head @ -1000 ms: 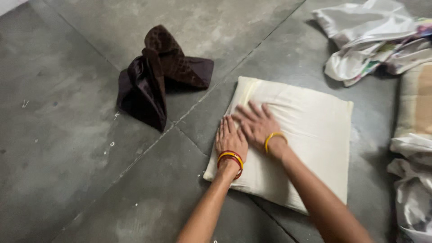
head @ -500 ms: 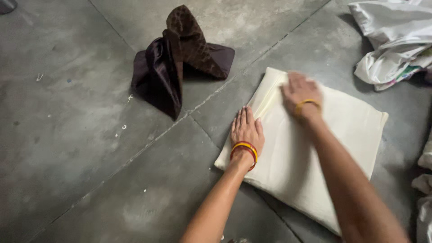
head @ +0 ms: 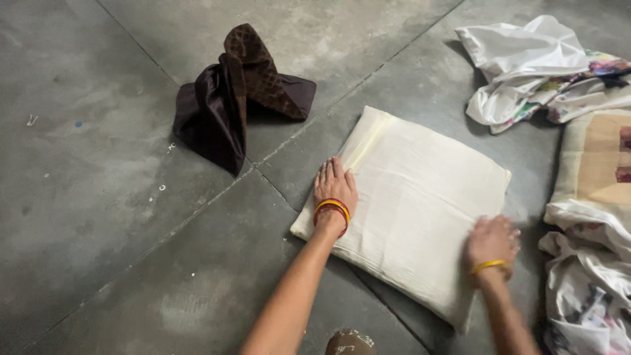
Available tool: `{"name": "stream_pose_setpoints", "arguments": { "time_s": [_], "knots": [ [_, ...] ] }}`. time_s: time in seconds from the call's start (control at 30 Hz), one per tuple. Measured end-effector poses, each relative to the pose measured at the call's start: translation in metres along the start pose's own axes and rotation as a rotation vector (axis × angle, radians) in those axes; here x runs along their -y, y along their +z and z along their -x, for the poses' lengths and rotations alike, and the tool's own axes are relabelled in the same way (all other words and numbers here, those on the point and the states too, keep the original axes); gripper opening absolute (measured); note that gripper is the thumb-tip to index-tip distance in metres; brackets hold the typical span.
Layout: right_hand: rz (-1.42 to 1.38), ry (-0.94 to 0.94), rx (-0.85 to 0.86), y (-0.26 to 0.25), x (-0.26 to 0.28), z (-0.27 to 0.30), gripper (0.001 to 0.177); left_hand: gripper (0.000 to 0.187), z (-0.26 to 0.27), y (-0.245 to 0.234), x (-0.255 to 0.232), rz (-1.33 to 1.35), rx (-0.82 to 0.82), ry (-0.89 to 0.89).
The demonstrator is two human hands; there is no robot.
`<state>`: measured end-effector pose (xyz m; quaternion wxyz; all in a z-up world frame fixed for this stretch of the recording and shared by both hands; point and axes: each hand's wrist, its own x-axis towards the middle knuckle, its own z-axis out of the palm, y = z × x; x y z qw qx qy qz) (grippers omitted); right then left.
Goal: The person inserts a patterned pillow insert into a dark brown pillow cover on the floor. They smooth the insert, align the cover, and push the insert inside, then adjust the cover to fit properly.
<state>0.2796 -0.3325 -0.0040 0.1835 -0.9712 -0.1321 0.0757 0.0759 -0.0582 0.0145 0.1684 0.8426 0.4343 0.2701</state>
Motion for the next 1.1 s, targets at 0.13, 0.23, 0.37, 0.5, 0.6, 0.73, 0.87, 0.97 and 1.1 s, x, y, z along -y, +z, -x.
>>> {"name": "stream_pose_setpoints", "arguments": {
  "time_s": [0.13, 0.23, 0.37, 0.5, 0.6, 0.73, 0.87, 0.97, 1.1],
  "knots": [
    [-0.017, -0.748, -0.43, 0.03, 0.107, 0.137, 0.064, 0.056, -0.002, -0.002, 0.002, -0.008, -0.016, 0.015],
    [-0.003, -0.788, -0.403, 0.024, 0.165, 0.184, 0.059, 0.056, -0.002, -0.015, 0.006, 0.027, 0.027, 0.012],
    [0.082, -0.796, -0.423, 0.004, 0.138, 0.192, 0.059, 0.054, 0.002, -0.023, 0.013, -0.067, -0.025, 0.092],
    [0.078, -0.768, -0.478, -0.013, 0.066, 0.158, 0.06, 0.05, 0.0, -0.011, 0.01, -0.081, -0.062, 0.059],
    [-0.151, -0.543, -0.261, -0.021, 0.02, 0.121, 0.058, 0.051, -0.006, -0.003, 0.003, -0.072, -0.074, -0.008],
    [-0.147, -0.357, 0.011, -0.032, -0.011, 0.059, 0.057, 0.053, -0.022, -0.005, -0.015, -0.26, -0.015, -0.092],
    [0.318, -0.499, -0.257, -0.026, 0.011, 0.013, 0.046, 0.049, -0.027, 0.005, -0.048, -0.627, -0.178, 0.171],
    [-0.223, -1.017, -0.371, 0.007, 0.088, 0.014, 0.048, 0.057, -0.009, 0.018, -0.081, -0.112, 0.043, 0.516],
    [-0.158, -0.907, -0.019, -0.004, 0.136, 0.028, 0.057, 0.057, 0.009, 0.006, -0.088, -0.167, 0.141, 0.574]
  ]
}}
